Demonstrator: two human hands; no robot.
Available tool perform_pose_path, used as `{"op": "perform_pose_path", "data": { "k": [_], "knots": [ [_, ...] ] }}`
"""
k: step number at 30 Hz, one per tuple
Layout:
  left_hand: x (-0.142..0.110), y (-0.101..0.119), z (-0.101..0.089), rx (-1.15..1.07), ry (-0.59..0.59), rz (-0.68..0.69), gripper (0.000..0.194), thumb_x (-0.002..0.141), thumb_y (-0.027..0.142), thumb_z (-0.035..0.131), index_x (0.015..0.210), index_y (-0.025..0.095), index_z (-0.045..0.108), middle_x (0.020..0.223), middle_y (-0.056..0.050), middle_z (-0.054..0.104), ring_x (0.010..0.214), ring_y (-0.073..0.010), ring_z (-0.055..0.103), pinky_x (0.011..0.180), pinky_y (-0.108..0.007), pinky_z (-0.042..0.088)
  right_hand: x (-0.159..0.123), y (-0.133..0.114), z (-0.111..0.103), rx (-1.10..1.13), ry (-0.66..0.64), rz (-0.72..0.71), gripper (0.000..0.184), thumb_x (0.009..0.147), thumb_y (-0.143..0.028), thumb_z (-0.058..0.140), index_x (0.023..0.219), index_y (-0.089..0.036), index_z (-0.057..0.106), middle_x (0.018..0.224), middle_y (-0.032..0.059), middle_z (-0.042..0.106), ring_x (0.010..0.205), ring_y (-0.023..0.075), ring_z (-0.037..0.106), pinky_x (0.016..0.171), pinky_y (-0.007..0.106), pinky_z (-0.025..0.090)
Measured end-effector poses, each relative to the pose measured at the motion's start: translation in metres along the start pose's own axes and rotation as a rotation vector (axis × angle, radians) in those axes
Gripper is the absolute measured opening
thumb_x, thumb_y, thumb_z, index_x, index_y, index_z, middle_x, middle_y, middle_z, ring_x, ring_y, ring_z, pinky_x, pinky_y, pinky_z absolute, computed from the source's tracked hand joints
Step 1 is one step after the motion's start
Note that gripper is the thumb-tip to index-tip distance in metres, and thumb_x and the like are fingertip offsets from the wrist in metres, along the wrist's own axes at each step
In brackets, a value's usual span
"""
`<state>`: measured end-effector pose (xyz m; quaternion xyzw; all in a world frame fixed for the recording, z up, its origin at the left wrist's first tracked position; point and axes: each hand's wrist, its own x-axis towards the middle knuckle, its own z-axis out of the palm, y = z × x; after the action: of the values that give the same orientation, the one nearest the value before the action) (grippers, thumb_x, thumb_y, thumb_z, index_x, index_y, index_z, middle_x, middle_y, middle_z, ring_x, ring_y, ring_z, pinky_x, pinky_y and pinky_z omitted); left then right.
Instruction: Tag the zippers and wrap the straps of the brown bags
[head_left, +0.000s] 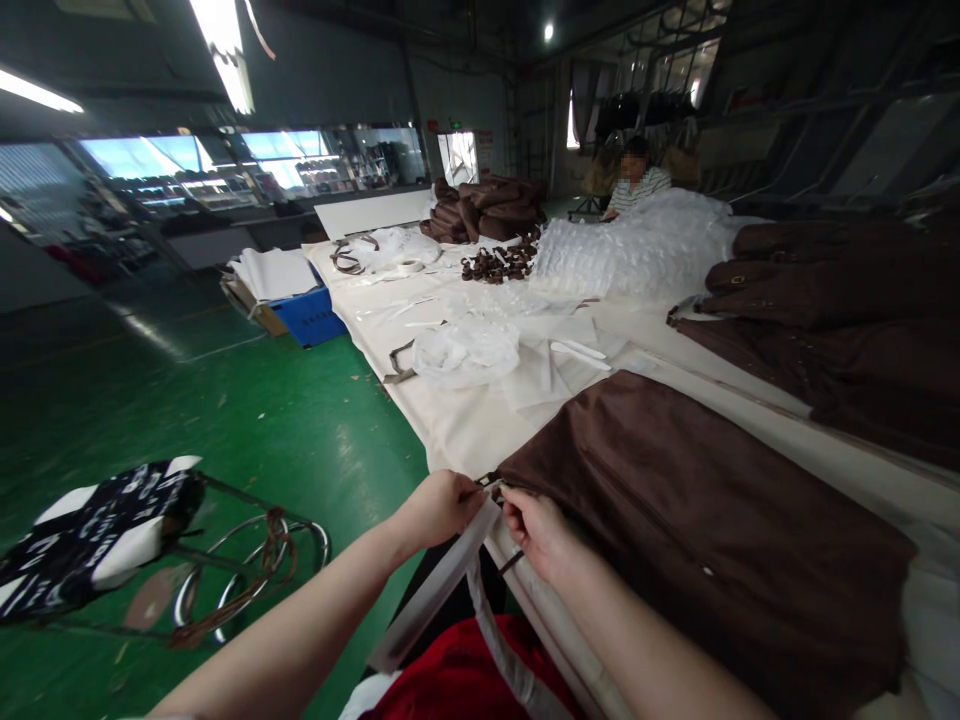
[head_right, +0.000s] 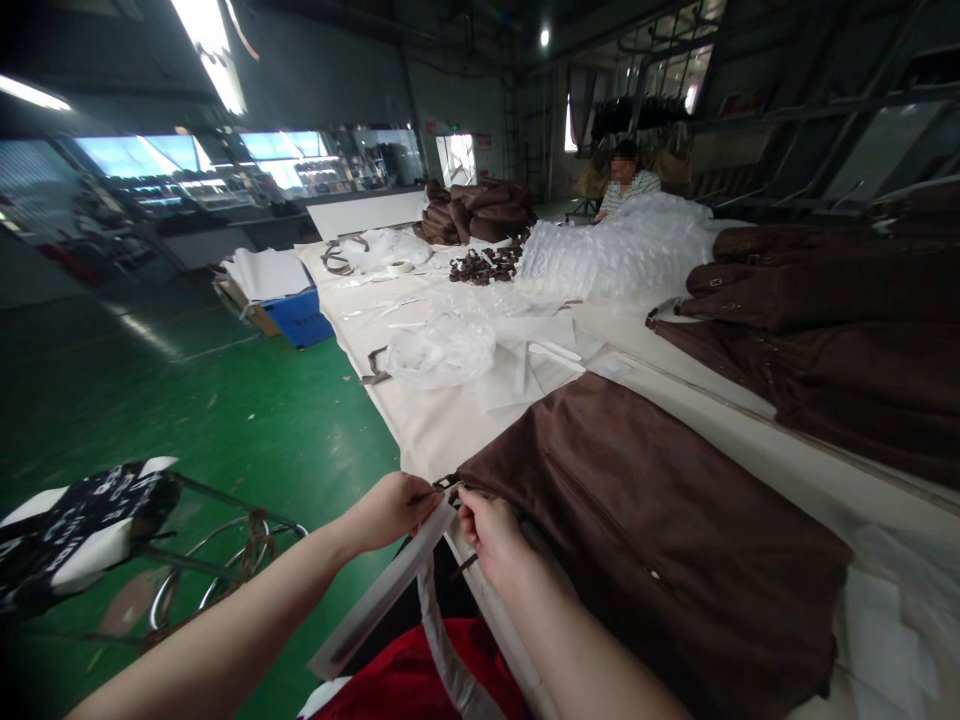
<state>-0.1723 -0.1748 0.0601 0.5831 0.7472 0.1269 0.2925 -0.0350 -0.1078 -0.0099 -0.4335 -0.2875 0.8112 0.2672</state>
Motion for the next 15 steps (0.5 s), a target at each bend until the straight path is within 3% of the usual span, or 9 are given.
{"op": "perform_pose_path", "data": {
  "k": [6,10,15],
  "knots": [
    [-0.007,0.001,0.000,0.192,0.092,0.161,0.033,0.084,0.034,0.048,0.057,0.016,0.055,0.053,0.003,0.042,0.052,-0.0089,0.031,0.051,-0.024,0.022,-0.004,-0.003,-0.001,-0.032,-0.006,-0.039,0.017,0.063,-0.025,0.072,0.064,-0.014,0.060,0.046,-0.0064,0.049,0.036,0.0034,0.036,0.035,0.017,0.017],
    [-0.002,0.003,0.002,0.210,0.094,0.086,0.035,0.085,0.033,0.047,0.057,0.015,0.059,0.052,0.002,0.043,0.051,-0.0092,0.030,0.051,-0.024,0.021,-0.005,-0.006,-0.002,-0.074,-0.002,-0.061,0.015,0.063,-0.026,0.069,0.060,-0.014,0.059,0.045,-0.0056,0.049,0.037,0.0041,0.036,0.035,0.018,0.017],
    [0.005,0.015,0.004,0.288,0.164,-0.002,0.031,0.084,0.031,0.048,0.063,0.018,0.066,0.056,-0.001,0.055,0.050,-0.0108,0.039,0.050,-0.025,0.021,-0.004,-0.006,-0.004,-0.129,-0.001,-0.126,0.023,0.062,-0.029,0.070,0.051,-0.018,0.053,0.043,-0.0050,0.049,0.036,0.0054,0.035,0.035,0.021,0.016]
  ]
}}
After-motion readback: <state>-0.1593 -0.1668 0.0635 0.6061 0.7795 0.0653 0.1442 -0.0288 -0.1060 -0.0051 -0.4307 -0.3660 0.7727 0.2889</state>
